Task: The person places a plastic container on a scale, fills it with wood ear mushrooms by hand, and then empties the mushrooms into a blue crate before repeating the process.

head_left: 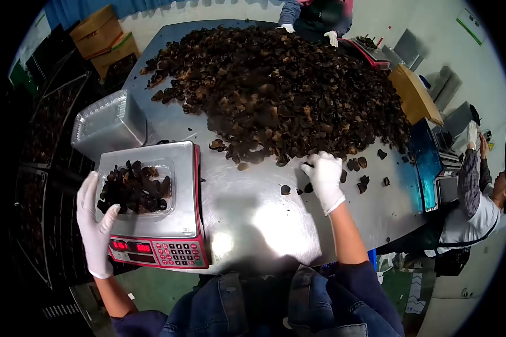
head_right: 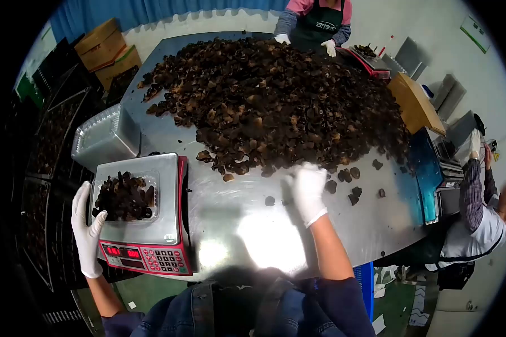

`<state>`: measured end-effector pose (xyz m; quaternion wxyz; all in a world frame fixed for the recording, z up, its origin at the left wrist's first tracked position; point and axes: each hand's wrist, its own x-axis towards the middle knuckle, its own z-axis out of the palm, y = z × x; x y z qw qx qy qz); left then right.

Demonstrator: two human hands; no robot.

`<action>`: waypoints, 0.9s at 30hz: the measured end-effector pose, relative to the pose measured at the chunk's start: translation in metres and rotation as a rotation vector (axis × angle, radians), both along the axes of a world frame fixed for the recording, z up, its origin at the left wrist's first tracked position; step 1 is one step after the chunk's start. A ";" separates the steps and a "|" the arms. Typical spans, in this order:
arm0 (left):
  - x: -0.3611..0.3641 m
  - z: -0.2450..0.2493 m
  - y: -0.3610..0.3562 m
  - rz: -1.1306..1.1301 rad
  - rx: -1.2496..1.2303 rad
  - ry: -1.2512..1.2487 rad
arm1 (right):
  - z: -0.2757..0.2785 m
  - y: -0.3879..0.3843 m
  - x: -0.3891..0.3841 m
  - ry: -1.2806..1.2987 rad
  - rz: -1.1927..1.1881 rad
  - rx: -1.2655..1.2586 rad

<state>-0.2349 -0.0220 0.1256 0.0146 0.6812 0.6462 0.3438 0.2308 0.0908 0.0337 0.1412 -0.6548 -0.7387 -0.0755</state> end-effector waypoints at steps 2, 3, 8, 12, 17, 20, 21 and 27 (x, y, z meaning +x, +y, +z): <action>0.053 0.008 0.000 -0.126 0.011 -0.013 | -0.061 0.011 0.042 -0.202 -0.152 -0.158; 0.080 0.007 0.003 -0.225 -0.005 -0.019 | -0.074 0.010 0.051 -0.250 -0.146 -0.238; 0.221 -0.063 0.032 -0.645 -0.296 -0.151 | -0.024 -0.058 0.069 0.124 -0.002 0.087; 0.297 -0.141 0.065 -0.656 -0.352 -0.133 | 0.033 -0.175 0.145 -0.049 0.051 -0.542; 0.326 -0.184 0.095 -0.606 -0.161 0.072 | -0.001 -0.224 0.195 0.014 -0.161 -0.459; 0.339 -0.179 0.112 -0.543 -0.222 0.023 | -0.027 -0.184 0.165 0.435 -0.281 -0.148; 0.346 -0.175 0.119 -0.540 -0.221 0.031 | -0.031 -0.161 0.150 0.601 -0.211 -0.039; 0.395 -0.181 0.153 -0.507 -0.332 0.072 | -0.048 -0.057 0.088 0.480 -0.126 -0.237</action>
